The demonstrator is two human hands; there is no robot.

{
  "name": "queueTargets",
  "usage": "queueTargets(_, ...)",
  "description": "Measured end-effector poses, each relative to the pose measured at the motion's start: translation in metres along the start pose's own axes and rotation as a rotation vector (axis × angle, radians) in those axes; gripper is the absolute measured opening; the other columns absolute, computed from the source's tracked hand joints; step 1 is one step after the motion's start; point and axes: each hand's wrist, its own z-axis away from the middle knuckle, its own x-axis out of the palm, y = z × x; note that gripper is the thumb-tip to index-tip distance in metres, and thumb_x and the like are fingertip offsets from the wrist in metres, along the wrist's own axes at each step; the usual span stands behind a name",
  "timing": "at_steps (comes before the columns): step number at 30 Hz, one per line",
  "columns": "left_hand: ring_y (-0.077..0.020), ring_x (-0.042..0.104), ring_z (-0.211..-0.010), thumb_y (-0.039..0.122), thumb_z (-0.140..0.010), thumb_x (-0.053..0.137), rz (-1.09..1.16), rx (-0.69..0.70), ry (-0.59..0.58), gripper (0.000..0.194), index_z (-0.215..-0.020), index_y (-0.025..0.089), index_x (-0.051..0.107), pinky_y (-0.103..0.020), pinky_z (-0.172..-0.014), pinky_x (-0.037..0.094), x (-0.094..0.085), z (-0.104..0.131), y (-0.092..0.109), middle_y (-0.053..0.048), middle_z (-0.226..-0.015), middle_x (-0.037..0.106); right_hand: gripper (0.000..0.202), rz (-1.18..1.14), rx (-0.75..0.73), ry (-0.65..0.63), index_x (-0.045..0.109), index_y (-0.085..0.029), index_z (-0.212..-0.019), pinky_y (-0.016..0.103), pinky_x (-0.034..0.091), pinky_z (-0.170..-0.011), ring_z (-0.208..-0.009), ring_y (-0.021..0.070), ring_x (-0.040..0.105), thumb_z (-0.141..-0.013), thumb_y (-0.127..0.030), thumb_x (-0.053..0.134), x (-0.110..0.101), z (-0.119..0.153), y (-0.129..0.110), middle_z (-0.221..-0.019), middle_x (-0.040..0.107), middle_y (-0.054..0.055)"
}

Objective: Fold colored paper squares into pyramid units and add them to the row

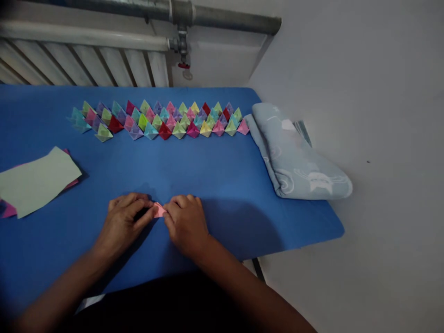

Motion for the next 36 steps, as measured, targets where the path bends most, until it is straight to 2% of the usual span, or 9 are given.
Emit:
queueTargets(6, -0.0218, 0.061, -0.088, 0.036, -0.093, 0.052, -0.003, -0.052, -0.01, 0.023, -0.084, 0.02, 0.065, -0.04, -0.085, 0.037, 0.003, -0.001, -0.001, -0.004, -0.09, 0.068, 0.017, 0.003, -0.009, 0.0, 0.07, -0.019, -0.096, 0.033, 0.036, -0.079, -0.087, 0.0191, 0.055, -0.094, -0.023, 0.054, 0.0, 0.0, 0.0, -0.099, 0.069, 0.005)
queueTargets(9, -0.0202, 0.061, -0.088, 0.034, -0.093, 0.053, 0.015, -0.062, -0.01, 0.019, -0.096, 0.022, 0.066, -0.04, -0.088, 0.037, 0.005, 0.0, -0.003, -0.003, -0.094, 0.068, 0.018, 0.004, -0.014, 0.009, 0.07, -0.019, -0.095, 0.033, 0.035, -0.078, -0.086, 0.019, 0.054, -0.094, -0.023, 0.053, 0.0, 0.001, 0.0, -0.098, 0.069, 0.005)
queueTargets(12, -0.0202, 0.06, -0.092, 0.032, -0.094, 0.052, -0.005, -0.007, -0.01, 0.022, -0.11, 0.027, 0.067, -0.04, -0.088, 0.037, 0.006, 0.001, -0.007, -0.003, -0.096, 0.067, 0.018, 0.006, -0.021, 0.006, 0.07, -0.018, -0.096, 0.033, 0.036, -0.078, -0.087, 0.0193, 0.054, -0.094, -0.023, 0.052, 0.0, 0.001, 0.0, -0.099, 0.068, 0.006)
queueTargets(22, -0.0214, 0.057, -0.09, 0.029, -0.096, 0.049, -0.067, 0.09, 0.013, 0.023, -0.101, 0.027, 0.072, -0.04, -0.082, 0.036, 0.008, 0.001, -0.01, -0.004, -0.091, 0.064, 0.023, 0.041, -0.088, -0.04, 0.07, -0.023, -0.108, 0.035, 0.037, -0.082, -0.093, 0.0192, 0.053, -0.091, -0.017, 0.055, 0.002, 0.009, 0.007, -0.108, 0.067, 0.005)
queueTargets(26, -0.0188, 0.058, -0.084, 0.03, -0.098, 0.046, -0.074, 0.129, 0.007, 0.025, -0.101, 0.027, 0.071, -0.039, -0.08, 0.037, 0.008, -0.003, -0.019, -0.003, -0.088, 0.064, 0.028, 0.115, -0.086, -0.082, 0.067, -0.025, -0.115, 0.036, 0.036, -0.082, -0.096, 0.0212, 0.052, -0.091, -0.018, 0.056, -0.001, 0.014, 0.006, -0.117, 0.065, 0.005)
queueTargets(29, -0.0192, 0.06, -0.089, 0.029, -0.099, 0.042, -0.044, 0.169, 0.027, 0.027, -0.107, 0.025, 0.068, -0.037, -0.08, 0.041, 0.002, 0.0, -0.023, -0.004, -0.093, 0.066, 0.028, 0.122, -0.081, -0.119, 0.067, -0.026, -0.116, 0.037, 0.036, -0.081, -0.097, 0.0221, 0.052, -0.09, -0.019, 0.058, -0.003, 0.014, 0.005, -0.119, 0.065, 0.003)
queueTargets(33, -0.0239, 0.061, -0.1, 0.023, -0.097, 0.047, -0.123, 0.258, 0.144, 0.027, -0.117, 0.016, 0.062, -0.039, -0.083, 0.044, -0.006, 0.021, -0.007, -0.012, -0.11, 0.068, 0.029, 0.104, -0.085, -0.115, 0.067, -0.027, -0.117, 0.037, 0.035, -0.08, -0.096, 0.0223, 0.052, -0.091, -0.021, 0.056, -0.004, 0.014, 0.006, -0.12, 0.065, 0.003)
queueTargets(36, -0.0258, 0.061, -0.109, 0.023, -0.095, 0.051, -0.182, 0.368, 0.081, 0.033, -0.126, 0.012, 0.057, -0.042, -0.094, 0.043, -0.003, 0.039, 0.011, -0.014, -0.119, 0.067, 0.03, 0.086, -0.093, -0.114, 0.066, -0.027, -0.119, 0.038, 0.035, -0.081, -0.097, 0.0224, 0.051, -0.091, -0.021, 0.054, -0.005, 0.014, 0.007, -0.121, 0.064, 0.003)
